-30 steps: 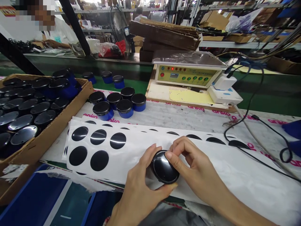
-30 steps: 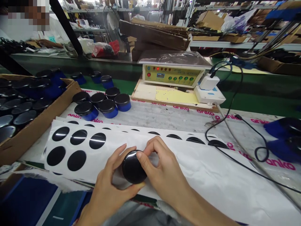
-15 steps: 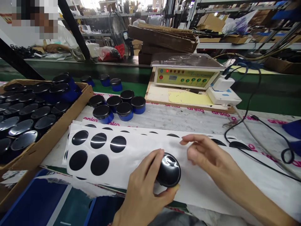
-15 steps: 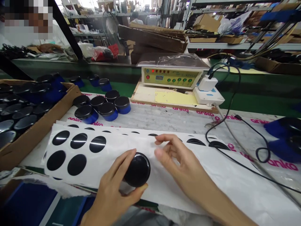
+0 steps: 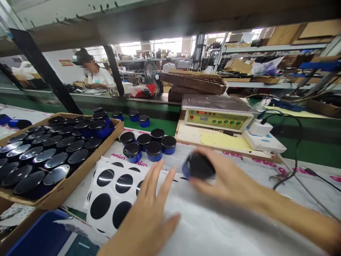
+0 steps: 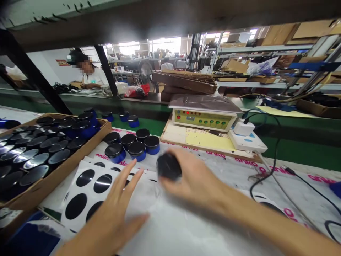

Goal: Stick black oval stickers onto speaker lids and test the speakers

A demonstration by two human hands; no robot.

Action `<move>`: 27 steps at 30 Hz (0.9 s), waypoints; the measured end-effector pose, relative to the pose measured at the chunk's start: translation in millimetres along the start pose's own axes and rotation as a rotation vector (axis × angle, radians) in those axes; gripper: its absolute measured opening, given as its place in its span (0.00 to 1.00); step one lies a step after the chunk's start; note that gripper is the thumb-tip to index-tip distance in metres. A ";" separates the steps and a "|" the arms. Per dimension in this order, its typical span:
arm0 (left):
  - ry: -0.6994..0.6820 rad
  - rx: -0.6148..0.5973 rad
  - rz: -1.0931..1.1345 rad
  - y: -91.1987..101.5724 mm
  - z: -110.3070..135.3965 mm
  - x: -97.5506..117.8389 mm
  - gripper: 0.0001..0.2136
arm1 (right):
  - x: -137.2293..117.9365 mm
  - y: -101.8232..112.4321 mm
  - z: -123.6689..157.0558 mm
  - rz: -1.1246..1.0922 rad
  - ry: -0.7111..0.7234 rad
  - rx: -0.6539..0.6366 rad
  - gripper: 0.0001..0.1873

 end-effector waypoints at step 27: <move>0.794 1.070 1.745 8.8 37.8 -46.5 0.12 | -77.1 -93.9 -89.1 0.193 0.562 -0.798 0.20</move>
Point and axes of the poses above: each hand's wrist, its own z-axis away from the middle knuckle, its own y-axis out of the back of the hand, x = y × z, the point moved 2 cm from there along -z, towards the middle knuckle, and after that the axes turned 8 degrees about -x, right-handed, at the moved point
